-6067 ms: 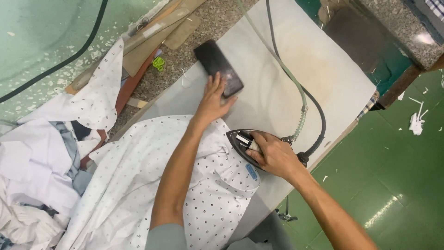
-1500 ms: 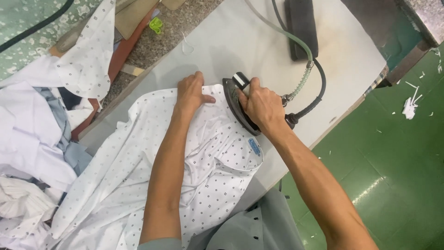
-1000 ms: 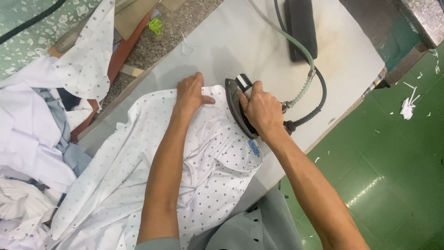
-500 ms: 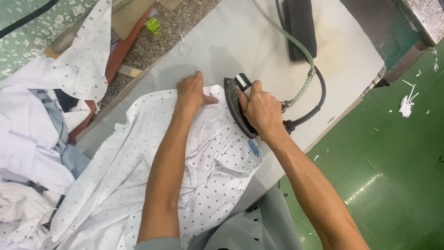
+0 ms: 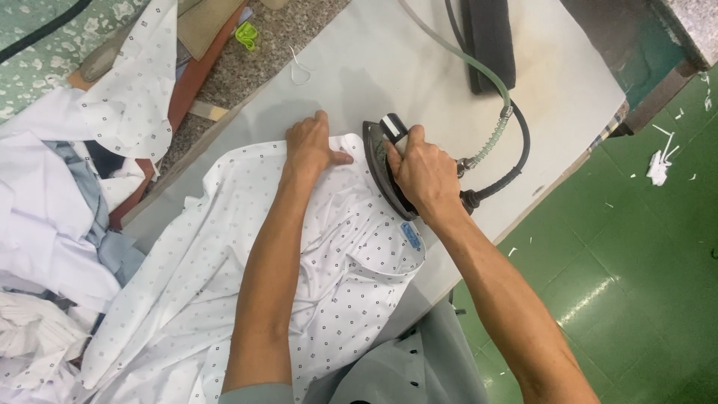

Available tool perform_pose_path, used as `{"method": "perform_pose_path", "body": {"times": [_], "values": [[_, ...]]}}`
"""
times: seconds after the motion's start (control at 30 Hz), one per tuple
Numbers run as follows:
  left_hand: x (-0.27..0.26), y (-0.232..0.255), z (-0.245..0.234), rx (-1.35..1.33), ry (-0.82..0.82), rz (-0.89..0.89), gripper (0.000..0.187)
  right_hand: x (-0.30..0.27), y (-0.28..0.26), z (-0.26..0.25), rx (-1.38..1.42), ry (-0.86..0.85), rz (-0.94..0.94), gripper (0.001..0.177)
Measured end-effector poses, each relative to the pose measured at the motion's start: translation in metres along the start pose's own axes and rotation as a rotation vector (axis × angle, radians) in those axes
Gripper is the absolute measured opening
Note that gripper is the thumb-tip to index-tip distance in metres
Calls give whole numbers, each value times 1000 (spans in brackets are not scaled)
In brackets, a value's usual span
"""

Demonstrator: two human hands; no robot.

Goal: The person irons a white patterned shirt on an ironing board, repeatedly smoothing and repositioning the fabric with both hands while using a steam iron. The person also uses a small black rectangular tool to press seams and edges during the process.

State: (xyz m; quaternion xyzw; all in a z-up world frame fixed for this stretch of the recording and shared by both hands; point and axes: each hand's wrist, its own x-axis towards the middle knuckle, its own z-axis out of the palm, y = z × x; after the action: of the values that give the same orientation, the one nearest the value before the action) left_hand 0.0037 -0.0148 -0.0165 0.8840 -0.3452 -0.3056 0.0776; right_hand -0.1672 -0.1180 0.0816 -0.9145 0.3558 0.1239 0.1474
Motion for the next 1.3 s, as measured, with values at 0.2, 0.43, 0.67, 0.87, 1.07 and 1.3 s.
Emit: {"method": "perform_pose_path", "body": {"times": [0.2, 0.43, 0.67, 0.87, 1.07, 1.3], "values": [[-2, 1, -2, -24, 19, -6, 68, -1, -2, -1, 20, 22, 3, 45], [-4, 4, -5, -25, 23, -15, 67, 1, -2, -3, 18, -15, 16, 45], [-7, 6, -7, -28, 20, -12, 67, 1, -1, -4, 31, -35, 23, 46], [-8, 6, -10, -30, 5, -23, 67, 1, 0, -4, 43, -42, 13, 47], [-6, 6, -10, -38, -5, -29, 73, 2, 2, -2, 46, -50, -2, 46], [-11, 17, -9, -11, 31, -102, 76, 10, 13, 11, 40, -75, -55, 43]]}}
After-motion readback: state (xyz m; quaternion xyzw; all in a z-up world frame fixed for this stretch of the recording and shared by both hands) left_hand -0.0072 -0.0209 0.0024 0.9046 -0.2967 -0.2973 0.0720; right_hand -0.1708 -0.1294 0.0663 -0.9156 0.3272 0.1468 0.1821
